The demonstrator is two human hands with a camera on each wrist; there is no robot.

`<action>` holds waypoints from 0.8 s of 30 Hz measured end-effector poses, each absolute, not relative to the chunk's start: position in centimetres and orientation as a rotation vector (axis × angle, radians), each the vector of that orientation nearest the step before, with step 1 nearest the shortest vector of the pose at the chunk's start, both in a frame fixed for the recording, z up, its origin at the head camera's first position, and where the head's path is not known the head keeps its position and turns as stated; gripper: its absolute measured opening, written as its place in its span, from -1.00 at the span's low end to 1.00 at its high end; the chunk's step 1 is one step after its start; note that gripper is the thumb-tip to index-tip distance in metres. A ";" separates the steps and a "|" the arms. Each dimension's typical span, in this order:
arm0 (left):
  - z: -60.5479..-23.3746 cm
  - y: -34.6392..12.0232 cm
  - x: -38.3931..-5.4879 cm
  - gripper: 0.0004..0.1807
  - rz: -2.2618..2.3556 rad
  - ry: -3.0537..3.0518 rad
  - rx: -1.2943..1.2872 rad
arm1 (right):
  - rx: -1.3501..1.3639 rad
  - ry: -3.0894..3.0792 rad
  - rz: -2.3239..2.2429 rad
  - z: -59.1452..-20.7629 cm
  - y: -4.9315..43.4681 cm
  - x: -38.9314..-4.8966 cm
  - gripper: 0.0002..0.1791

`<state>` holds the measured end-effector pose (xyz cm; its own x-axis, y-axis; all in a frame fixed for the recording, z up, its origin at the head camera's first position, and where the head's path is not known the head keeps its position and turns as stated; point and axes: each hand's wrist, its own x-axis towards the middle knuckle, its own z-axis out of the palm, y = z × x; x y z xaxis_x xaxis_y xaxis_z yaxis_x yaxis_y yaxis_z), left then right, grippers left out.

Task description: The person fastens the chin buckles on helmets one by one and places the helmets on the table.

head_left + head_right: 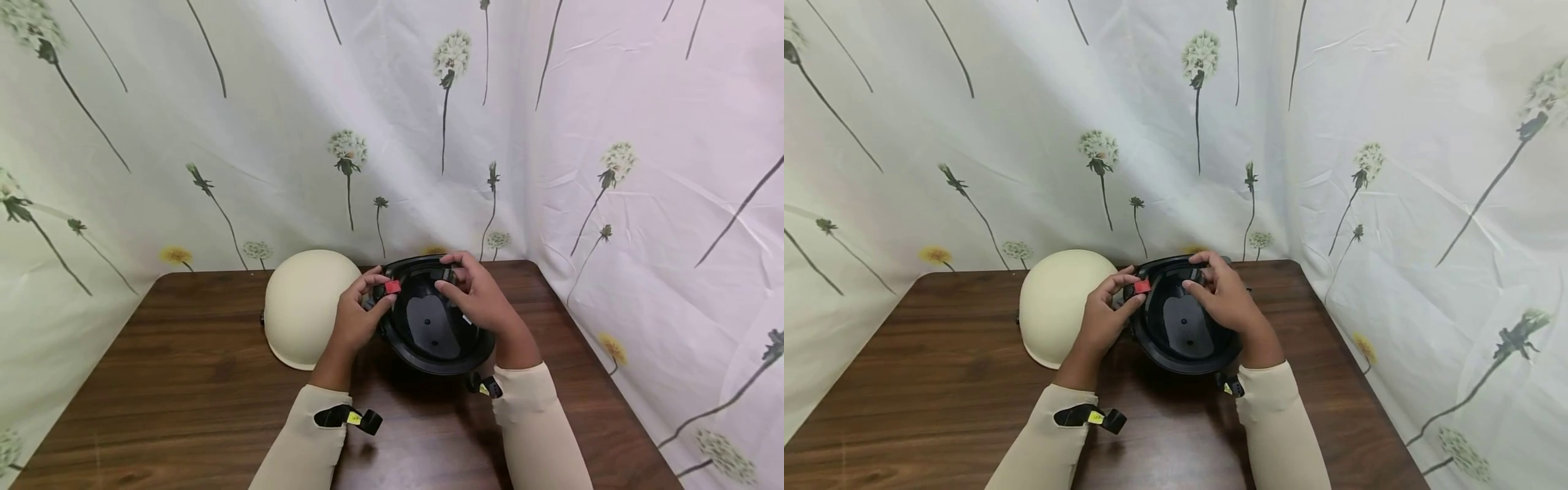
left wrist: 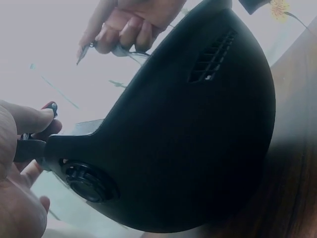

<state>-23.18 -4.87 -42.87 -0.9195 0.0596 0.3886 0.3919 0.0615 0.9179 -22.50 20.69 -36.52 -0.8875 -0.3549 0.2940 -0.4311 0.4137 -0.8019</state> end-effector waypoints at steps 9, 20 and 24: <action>-42.7 -5.1 -23.1 -0.64 -1.961 -2.079 -0.500 | 0.754 -2.580 1.584 -37.3 19.9 -22.8 -0.68; -42.6 -5.1 -22.9 -0.64 -1.975 -2.102 -0.455 | 0.776 -2.479 1.698 -38.4 19.0 -23.4 -0.61; -42.6 -5.0 -22.9 -0.65 -1.962 -2.103 -0.475 | 0.771 -2.484 1.717 -38.6 18.8 -23.5 -0.60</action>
